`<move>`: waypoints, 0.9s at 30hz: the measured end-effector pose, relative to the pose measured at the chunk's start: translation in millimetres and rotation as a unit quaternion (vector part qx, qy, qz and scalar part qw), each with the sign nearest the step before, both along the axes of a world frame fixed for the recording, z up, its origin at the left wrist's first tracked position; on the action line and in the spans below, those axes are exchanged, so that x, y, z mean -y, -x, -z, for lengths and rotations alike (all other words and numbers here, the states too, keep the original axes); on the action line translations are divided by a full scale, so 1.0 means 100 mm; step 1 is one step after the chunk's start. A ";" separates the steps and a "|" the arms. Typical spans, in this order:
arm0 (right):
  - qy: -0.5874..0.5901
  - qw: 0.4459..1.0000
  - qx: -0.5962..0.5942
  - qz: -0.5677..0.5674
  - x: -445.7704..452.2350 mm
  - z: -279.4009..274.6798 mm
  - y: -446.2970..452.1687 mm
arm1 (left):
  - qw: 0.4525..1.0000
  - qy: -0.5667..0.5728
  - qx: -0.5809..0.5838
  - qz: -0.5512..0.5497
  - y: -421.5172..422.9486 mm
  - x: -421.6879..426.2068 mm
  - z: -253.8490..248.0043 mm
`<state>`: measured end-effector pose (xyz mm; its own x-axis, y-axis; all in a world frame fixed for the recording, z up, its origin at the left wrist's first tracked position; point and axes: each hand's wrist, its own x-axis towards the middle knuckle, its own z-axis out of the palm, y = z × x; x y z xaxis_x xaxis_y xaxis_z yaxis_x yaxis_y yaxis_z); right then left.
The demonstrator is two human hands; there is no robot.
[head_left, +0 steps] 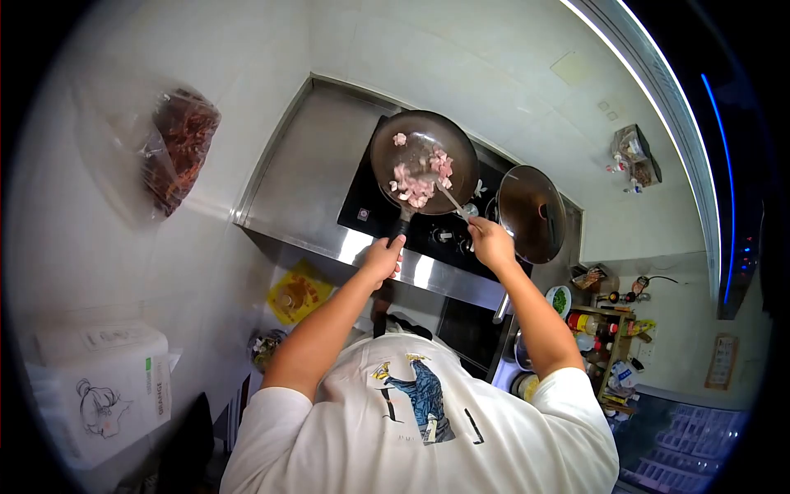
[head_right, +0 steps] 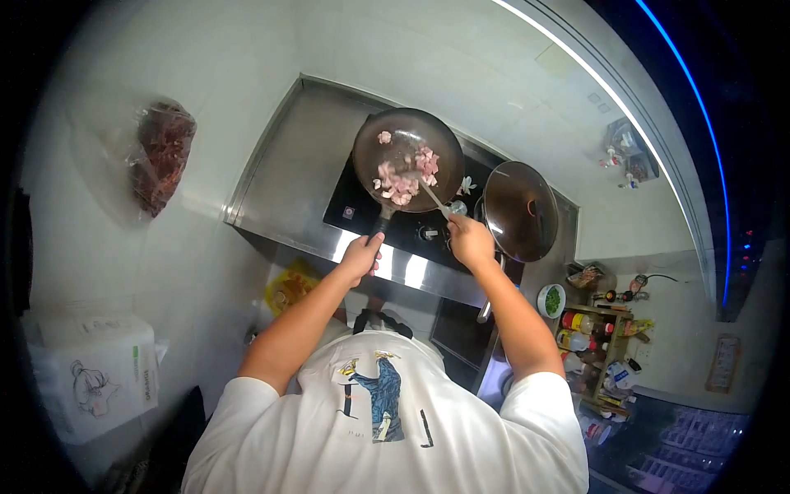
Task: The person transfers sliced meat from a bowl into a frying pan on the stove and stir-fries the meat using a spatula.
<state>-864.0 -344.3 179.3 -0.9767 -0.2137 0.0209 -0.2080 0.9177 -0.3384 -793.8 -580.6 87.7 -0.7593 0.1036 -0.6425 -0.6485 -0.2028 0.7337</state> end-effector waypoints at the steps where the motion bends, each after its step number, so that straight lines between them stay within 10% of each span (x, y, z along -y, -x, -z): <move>1: -0.013 1.000 0.022 0.007 -0.03 -0.24 -0.09 | 1.000 -0.004 0.004 0.005 0.03 0.01 0.01; 5: -0.020 0.997 0.052 0.049 -0.14 -0.91 -0.39 | 1.000 -0.004 0.010 0.013 0.04 0.04 -0.06; 20: -0.016 0.997 0.017 0.075 -0.02 0.03 0.43 | 1.000 0.010 0.013 0.017 0.06 0.04 0.00; 27: -0.173 0.984 0.022 -0.017 -0.40 -1.05 0.11 | 1.000 -0.001 0.018 0.013 0.04 0.04 -0.05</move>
<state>-875.5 -304.2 284.8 -0.9671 -0.2333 -0.1018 -0.2329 0.9724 -0.0158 -798.1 -585.1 92.5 -0.7326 0.1235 -0.6694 -0.6796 -0.1867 0.7094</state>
